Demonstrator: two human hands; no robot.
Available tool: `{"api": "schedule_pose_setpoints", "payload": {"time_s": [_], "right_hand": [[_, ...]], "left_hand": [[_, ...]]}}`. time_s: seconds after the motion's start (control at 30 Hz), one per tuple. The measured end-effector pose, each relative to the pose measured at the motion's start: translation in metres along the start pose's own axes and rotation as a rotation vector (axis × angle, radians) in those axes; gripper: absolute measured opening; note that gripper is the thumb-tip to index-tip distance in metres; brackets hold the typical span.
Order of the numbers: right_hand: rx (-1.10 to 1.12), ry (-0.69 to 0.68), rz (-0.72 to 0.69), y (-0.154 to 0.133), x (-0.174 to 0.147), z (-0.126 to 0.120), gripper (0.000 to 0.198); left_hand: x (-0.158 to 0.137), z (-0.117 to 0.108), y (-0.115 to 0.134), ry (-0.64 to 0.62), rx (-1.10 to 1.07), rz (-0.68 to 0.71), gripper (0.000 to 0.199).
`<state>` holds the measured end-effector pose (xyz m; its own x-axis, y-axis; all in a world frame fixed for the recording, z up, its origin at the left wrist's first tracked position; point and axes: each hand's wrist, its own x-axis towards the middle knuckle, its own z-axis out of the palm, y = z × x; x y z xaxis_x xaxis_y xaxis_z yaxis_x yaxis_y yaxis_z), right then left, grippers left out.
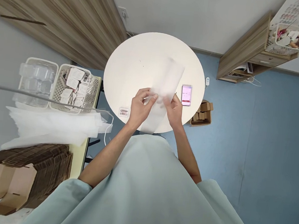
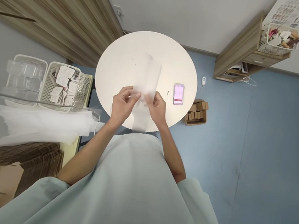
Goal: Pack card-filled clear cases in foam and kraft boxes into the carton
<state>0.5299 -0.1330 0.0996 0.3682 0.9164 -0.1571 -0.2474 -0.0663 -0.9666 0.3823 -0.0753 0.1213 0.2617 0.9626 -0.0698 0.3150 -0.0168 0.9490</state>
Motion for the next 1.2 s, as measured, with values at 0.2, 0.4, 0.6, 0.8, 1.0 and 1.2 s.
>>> {"api": "schedule_pose_setpoints", "payload": {"time_s": [0.2,0.4,0.6,0.8,1.0,1.2], "right_hand": [[0.020,0.015,0.016,0.003,-0.005,0.003,0.064],[-0.021,-0.191,0.079,-0.002,-0.004,0.011,0.062],[-0.072,-0.056,0.055,0.007,0.006,0.013,0.059],[-0.164,0.042,0.017,0.012,0.026,0.000,0.053],[-0.273,0.126,0.051,0.025,0.062,0.009,0.059],[-0.298,0.174,0.123,0.058,0.124,0.013,0.059]], "left_hand": [[0.006,-0.009,0.001,-0.114,-0.034,0.066,0.047],[0.009,-0.022,0.003,-0.244,-0.022,0.142,0.053],[0.020,-0.048,-0.013,-0.014,-0.071,0.050,0.044],[0.051,-0.082,-0.037,0.217,-0.107,-0.063,0.030],[0.070,-0.085,-0.066,0.208,-0.188,-0.177,0.043],[0.032,-0.084,-0.118,-0.020,-0.122,-0.414,0.054]]}}
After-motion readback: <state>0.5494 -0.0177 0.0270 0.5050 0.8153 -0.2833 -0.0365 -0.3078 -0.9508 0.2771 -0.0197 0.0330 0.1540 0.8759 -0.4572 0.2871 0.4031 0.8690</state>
